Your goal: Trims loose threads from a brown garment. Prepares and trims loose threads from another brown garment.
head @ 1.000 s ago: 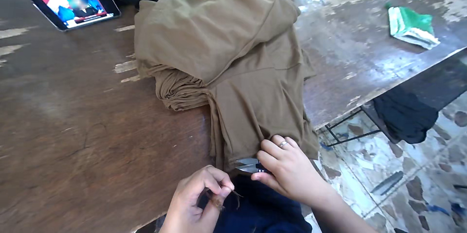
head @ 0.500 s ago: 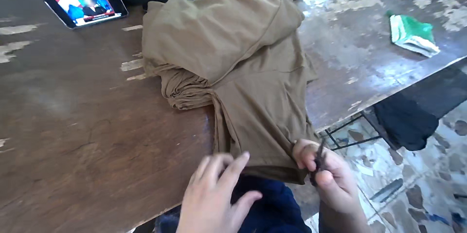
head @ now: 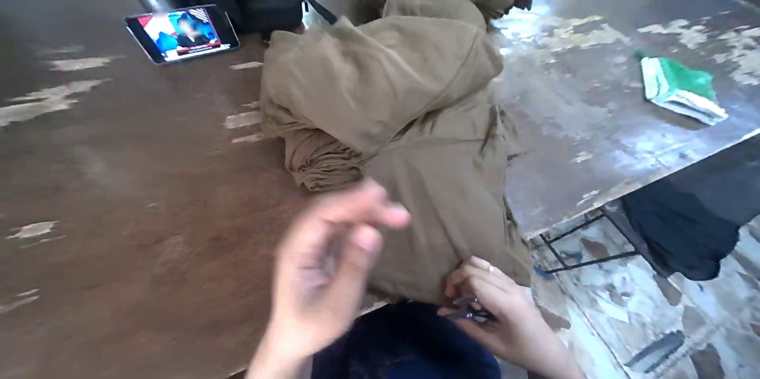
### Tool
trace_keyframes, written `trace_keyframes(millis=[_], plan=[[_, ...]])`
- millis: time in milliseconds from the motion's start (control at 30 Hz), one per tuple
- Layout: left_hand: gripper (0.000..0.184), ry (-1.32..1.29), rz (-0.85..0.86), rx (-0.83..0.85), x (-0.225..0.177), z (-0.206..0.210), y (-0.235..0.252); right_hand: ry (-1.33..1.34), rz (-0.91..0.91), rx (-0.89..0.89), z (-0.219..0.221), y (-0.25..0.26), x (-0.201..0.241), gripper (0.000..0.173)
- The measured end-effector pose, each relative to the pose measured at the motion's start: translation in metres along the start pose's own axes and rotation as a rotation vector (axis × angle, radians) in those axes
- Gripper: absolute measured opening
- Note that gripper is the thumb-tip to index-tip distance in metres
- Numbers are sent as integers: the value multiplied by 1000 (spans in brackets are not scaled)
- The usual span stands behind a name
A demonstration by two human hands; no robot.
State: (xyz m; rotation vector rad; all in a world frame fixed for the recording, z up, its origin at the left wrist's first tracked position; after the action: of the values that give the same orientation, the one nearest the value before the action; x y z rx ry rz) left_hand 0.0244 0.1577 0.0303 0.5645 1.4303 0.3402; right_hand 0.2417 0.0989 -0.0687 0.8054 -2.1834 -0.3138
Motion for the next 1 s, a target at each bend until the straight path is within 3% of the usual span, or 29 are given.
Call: trace_keyframes(millis=[100, 167, 267, 367, 467, 567, 667, 767, 867, 1000], plan=[[22, 341, -38, 491, 37, 59, -45, 34, -38, 4, 1, 2, 2, 11], [23, 597, -8, 626, 55, 78, -69, 188, -15, 27, -5, 4, 3, 12], [18, 718, 86, 385, 54, 65, -74, 325, -27, -6, -27, 12, 7, 20], [22, 655, 52, 149, 52, 41, -75, 295, -61, -173, -62, 21, 12, 21], [24, 610, 21, 94, 53, 39, -75, 174, -92, -369, -85, 35, 15, 21], [26, 427, -70, 50, 59, 42, -70, 11, -55, -521, -73, 50, 9, 21], [48, -151, -304, -93, 77, 38, -72, -127, 83, -414, -24, 61, -15, 19], [47, -499, -348, -169, 85, 37, -81, -97, 78, -291, -1, 57, -16, 18], [45, -415, -241, -171, 74, 38, -84, 110, 98, -255, -6, 44, -10, 27], [36, -225, -178, -268, 71, 36, -85, 64, 102, -193, -3, 29, 1, 40]])
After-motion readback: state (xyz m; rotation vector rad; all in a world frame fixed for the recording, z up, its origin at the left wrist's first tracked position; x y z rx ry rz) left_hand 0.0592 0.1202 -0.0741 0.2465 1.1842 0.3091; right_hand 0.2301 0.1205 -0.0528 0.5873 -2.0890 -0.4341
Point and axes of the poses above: each hand's wrist, its own y-axis towards the middle knuckle, its own z-axis out of the palm, x = y × z, the point moved 10 cm from there along y, towards the middle knuckle, and after that the axes turned 1 degree about -x, right-handed, at the moved point
